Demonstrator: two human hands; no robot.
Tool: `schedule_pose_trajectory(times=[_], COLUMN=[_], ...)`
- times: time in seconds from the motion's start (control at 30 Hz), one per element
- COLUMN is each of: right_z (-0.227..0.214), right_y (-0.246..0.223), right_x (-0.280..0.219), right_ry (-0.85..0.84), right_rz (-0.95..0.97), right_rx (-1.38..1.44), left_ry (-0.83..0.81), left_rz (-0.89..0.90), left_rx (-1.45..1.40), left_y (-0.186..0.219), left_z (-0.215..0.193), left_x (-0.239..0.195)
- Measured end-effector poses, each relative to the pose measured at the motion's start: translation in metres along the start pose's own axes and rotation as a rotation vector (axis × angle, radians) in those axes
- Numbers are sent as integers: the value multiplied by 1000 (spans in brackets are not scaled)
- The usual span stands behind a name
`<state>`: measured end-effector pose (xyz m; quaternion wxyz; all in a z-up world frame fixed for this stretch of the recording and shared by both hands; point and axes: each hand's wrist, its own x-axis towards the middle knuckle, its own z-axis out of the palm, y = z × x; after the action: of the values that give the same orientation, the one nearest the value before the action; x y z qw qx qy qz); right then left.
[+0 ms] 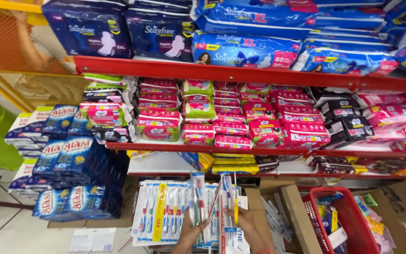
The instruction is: The recorder uses scissors to cut plastic packaging off of multipacks of toothbrushes to prepare them for individual sale on store shelves.
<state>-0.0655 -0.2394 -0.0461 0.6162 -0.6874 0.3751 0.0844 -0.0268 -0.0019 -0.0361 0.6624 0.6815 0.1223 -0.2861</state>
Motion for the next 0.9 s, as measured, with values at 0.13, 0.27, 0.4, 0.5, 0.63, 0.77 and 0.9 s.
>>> schedule_pose_trajectory(times=[0.13, 0.27, 0.4, 0.5, 0.63, 0.77, 0.9], right_z=[3, -17, -52, -82, -146, -218, -262], right_y=[6, 16, 35, 57, 83, 120, 162], right_x=[-28, -44, -41, -34, -21, -7, 22], right_ry=[-2, -52, -74, -59, 88, 383, 607], right_rz=[24, 19, -21, -37, -116, 18, -94], right_rx=[69, 306, 287, 276, 161, -497, -713], left_ry=[-83, -159, -278, -289, -264, -273, -314], left_rz=[-162, -321, -348, -265, -150, -192, -296], left_rx=[65, -68, -319, -293, -186, -179, -150], left_y=[29, 3, -37, -81, -99, -132, -104], left_z=[9, 33, 70, 101, 157, 202, 231], left_x=[-10, 3, 19, 28, 31, 36, 17])
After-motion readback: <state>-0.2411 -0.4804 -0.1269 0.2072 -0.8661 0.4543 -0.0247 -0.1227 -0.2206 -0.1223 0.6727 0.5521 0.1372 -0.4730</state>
